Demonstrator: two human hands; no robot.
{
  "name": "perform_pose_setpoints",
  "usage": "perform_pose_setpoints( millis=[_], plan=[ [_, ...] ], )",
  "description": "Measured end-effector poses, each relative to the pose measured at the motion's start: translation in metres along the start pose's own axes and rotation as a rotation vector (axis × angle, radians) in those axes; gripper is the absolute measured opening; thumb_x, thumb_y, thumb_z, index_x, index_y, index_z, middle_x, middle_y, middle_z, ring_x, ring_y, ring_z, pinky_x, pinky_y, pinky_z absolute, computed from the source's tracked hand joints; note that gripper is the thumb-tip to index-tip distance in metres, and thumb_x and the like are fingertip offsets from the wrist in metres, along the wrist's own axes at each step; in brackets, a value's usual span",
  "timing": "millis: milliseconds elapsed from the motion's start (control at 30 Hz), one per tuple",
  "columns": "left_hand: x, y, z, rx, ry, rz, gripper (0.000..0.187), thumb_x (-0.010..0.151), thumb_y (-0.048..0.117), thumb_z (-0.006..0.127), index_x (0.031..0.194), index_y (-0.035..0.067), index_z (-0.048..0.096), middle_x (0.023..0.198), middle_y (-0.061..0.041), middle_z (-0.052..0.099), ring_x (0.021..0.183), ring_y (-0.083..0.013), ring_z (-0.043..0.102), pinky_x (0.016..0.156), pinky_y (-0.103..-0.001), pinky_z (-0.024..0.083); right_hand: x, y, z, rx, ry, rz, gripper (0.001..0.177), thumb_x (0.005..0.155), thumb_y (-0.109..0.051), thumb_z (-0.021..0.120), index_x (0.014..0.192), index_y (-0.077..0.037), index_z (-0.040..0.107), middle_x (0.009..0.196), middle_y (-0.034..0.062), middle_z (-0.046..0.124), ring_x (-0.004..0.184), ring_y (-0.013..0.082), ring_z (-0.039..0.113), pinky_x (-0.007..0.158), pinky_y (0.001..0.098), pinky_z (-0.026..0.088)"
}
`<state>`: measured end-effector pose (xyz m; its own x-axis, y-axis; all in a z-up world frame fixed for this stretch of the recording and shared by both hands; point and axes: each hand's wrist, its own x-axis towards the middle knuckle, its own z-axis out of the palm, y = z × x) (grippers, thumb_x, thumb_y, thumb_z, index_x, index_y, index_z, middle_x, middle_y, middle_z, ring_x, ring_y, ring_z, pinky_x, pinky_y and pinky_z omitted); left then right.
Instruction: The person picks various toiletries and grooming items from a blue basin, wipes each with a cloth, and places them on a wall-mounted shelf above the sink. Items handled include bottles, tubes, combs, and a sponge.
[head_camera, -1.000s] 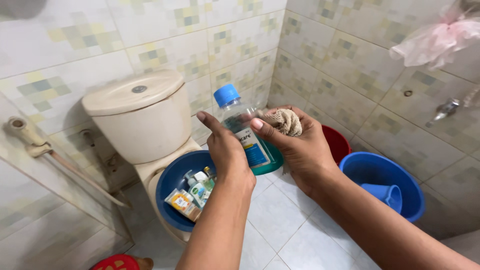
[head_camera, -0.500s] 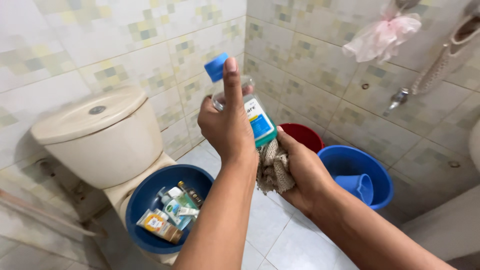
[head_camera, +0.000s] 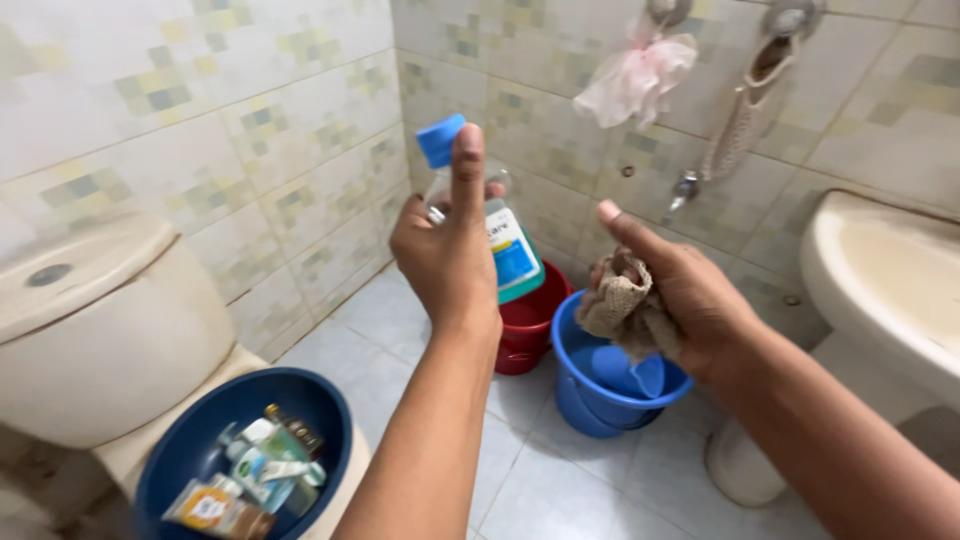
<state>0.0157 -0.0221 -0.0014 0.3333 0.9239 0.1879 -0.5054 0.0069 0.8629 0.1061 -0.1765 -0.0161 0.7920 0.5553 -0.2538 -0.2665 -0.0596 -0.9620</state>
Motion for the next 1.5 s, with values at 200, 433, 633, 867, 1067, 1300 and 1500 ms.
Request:
perform_pose_setpoints(
  millis=[200, 433, 633, 867, 1067, 1300, 1500],
  plan=[
    [-0.044, -0.030, 0.064, 0.081, -0.243, -0.143, 0.065, 0.071, 0.067, 0.077, 0.077, 0.003, 0.075, 0.074, -0.005, 0.076, 0.062, -0.0094, 0.067, 0.061, -0.026, 0.055, -0.013, -0.025, -0.075, -0.240, -0.080, -0.188, 0.054, 0.080, -0.038, 0.079, 0.120, -0.001, 0.074, 0.079, 0.0040, 0.067, 0.065, 0.0123, 0.062, 0.051, 0.0305, 0.052],
    [-0.098, -0.067, 0.147, 0.011, -0.522, -0.228, 0.071, 0.063, 0.073, 0.076, 0.078, 0.004, 0.076, 0.075, -0.006, 0.074, 0.067, -0.0123, 0.070, 0.066, -0.028, 0.059, -0.041, -0.040, -0.147, -0.488, 0.169, -0.155, 0.059, 0.070, -0.036, 0.084, 0.115, 0.001, 0.076, 0.079, 0.0076, 0.074, 0.063, 0.0115, 0.065, 0.052, 0.0281, 0.053],
    [-0.143, -0.098, 0.213, 0.026, -0.689, -0.286, 0.077, 0.060, 0.078, 0.075, 0.080, 0.003, 0.074, 0.075, -0.006, 0.074, 0.068, -0.0131, 0.071, 0.068, -0.029, 0.060, -0.067, -0.044, -0.213, -0.472, 0.300, -0.154, 0.056, 0.069, -0.033, 0.086, 0.111, 0.003, 0.079, 0.068, 0.0059, 0.067, 0.053, 0.0115, 0.058, 0.046, 0.0288, 0.045],
    [-0.194, -0.116, 0.277, 0.038, -0.895, -0.264, 0.082, 0.061, 0.082, 0.068, 0.078, 0.002, 0.079, 0.072, -0.006, 0.075, 0.067, -0.0133, 0.071, 0.068, -0.030, 0.059, -0.093, -0.039, -0.279, -0.303, 0.434, -0.237, 0.040, 0.075, -0.024, 0.084, 0.105, 0.002, 0.081, 0.067, 0.0038, 0.067, 0.054, 0.0094, 0.057, 0.047, 0.0273, 0.046],
    [-0.224, -0.132, 0.330, 0.009, -0.932, -0.150, 0.078, 0.071, 0.078, 0.067, 0.089, 0.003, 0.077, 0.081, -0.007, 0.078, 0.077, -0.0127, 0.074, 0.073, -0.029, 0.060, -0.103, -0.038, -0.325, -0.218, 0.522, -0.414, 0.031, 0.083, -0.018, 0.082, 0.099, 0.008, 0.077, 0.073, 0.0035, 0.071, 0.058, 0.0088, 0.063, 0.049, 0.0264, 0.050],
    [-0.256, -0.151, 0.359, 0.041, -0.868, 0.056, 0.031, 0.089, 0.036, 0.072, 0.098, 0.007, 0.079, 0.092, -0.006, 0.081, 0.077, -0.0165, 0.076, 0.071, -0.031, 0.060, -0.100, -0.047, -0.376, -0.152, 0.764, -0.523, 0.031, 0.085, -0.018, 0.081, 0.105, 0.005, 0.077, 0.072, 0.0039, 0.068, 0.056, 0.0101, 0.063, 0.048, 0.0272, 0.052],
    [-0.283, -0.172, 0.418, -0.068, -1.011, 0.222, 0.030, 0.087, 0.019, 0.071, 0.113, 0.007, 0.078, 0.106, -0.011, 0.076, 0.092, -0.0232, 0.074, 0.083, -0.036, 0.058, -0.081, -0.058, -0.426, -0.149, 0.869, -0.647, 0.033, 0.089, -0.016, 0.079, 0.109, 0.009, 0.074, 0.077, 0.0078, 0.071, 0.058, 0.0137, 0.066, 0.050, 0.0277, 0.053]
  ],
)
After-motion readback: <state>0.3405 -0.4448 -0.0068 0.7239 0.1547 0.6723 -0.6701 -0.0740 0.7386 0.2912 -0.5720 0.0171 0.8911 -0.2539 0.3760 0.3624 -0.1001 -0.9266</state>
